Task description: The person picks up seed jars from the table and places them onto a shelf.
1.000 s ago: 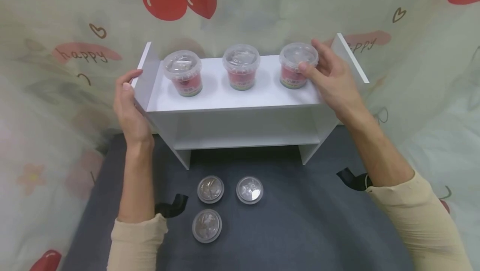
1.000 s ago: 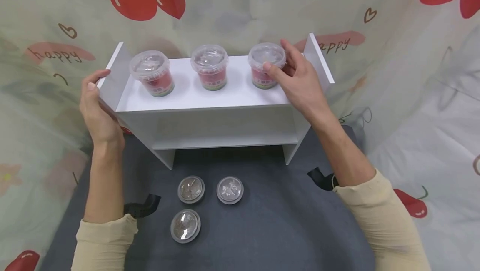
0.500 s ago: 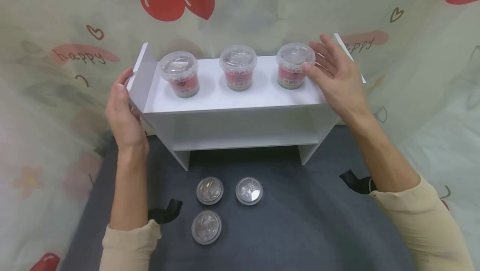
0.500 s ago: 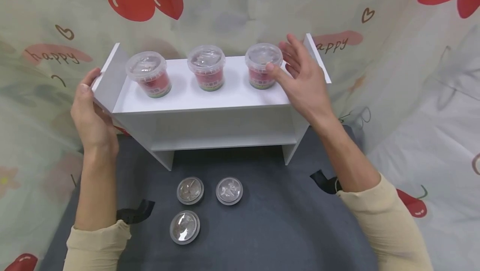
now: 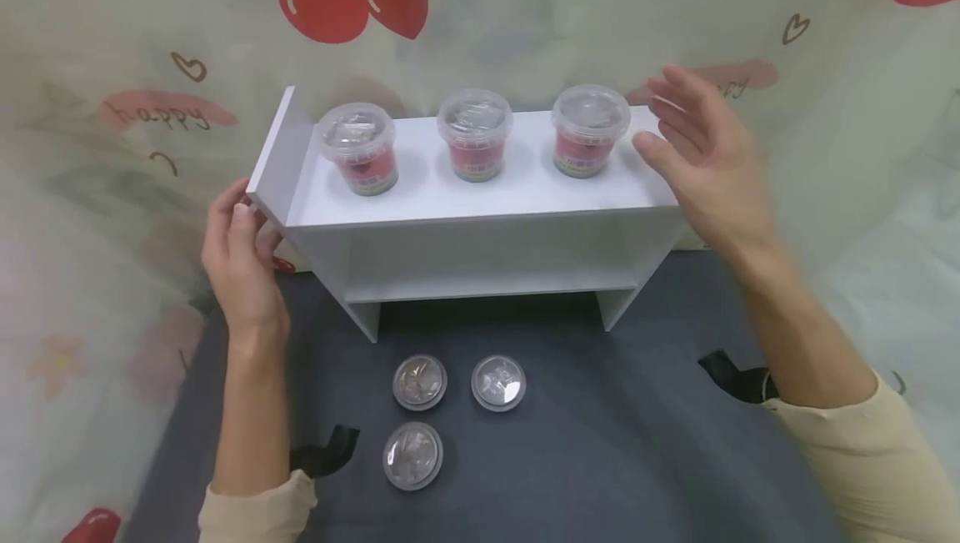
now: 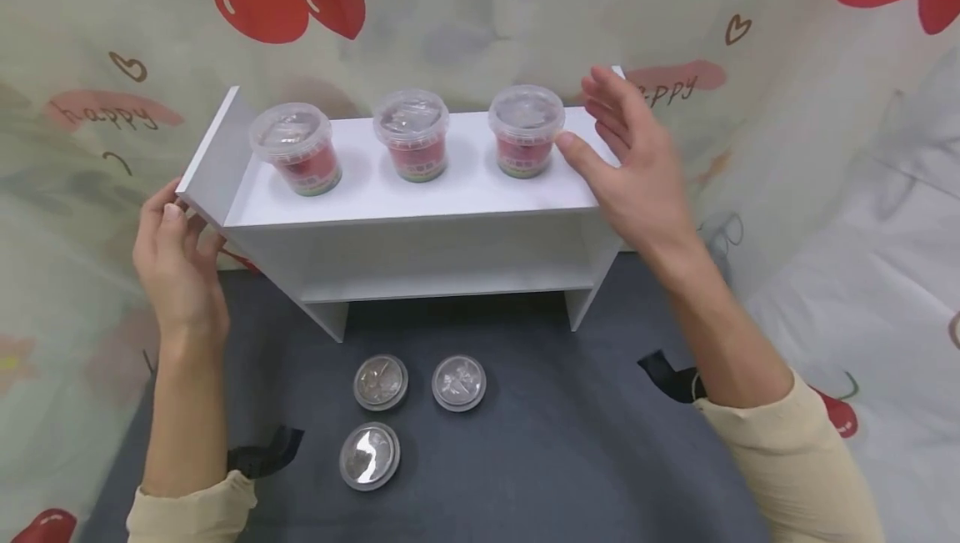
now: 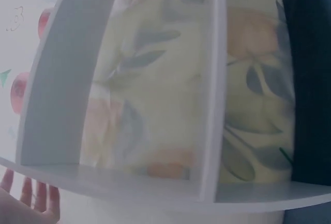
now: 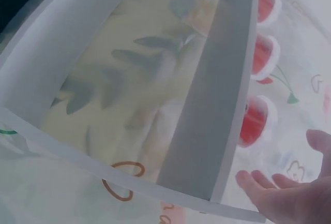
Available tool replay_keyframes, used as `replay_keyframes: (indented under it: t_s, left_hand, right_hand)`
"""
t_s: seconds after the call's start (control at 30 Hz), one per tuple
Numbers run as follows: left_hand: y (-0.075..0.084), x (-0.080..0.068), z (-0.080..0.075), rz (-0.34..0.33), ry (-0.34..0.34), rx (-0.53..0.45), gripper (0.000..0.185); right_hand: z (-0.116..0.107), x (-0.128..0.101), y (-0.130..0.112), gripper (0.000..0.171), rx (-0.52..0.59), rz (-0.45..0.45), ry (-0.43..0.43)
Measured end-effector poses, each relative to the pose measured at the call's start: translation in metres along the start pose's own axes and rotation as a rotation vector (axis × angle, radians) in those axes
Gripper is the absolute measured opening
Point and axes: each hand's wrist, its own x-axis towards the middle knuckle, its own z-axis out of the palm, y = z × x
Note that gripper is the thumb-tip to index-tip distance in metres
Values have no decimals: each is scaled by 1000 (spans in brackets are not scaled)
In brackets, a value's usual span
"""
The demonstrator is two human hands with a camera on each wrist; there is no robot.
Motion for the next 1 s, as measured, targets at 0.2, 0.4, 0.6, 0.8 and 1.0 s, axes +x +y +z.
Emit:
replay_keyframes:
  t_s: [0.2, 0.4, 0.6, 0.8, 1.0]
  left_hand:
    - [-6, -8, -13, 28, 60, -10, 23]
    - [-10, -20, -23, 77, 105, 8, 22]
    - [-19, -33, -32, 114, 90, 27, 21]
    - [-27, -50, -45, 100, 37, 59, 21]
    - [-36, -74, -61, 40, -61, 102, 23]
  right_hand:
    - [-7, -5, -3, 52, 118, -73, 40]
    - [-10, -6, -4, 43, 220, -102, 73]
    - [-18, -6, -1, 39, 192, -112, 118]
    - [-24, -10, 3, 36, 108, -128, 149]
    - [-28, -11, 10, 34, 118, -138, 179]
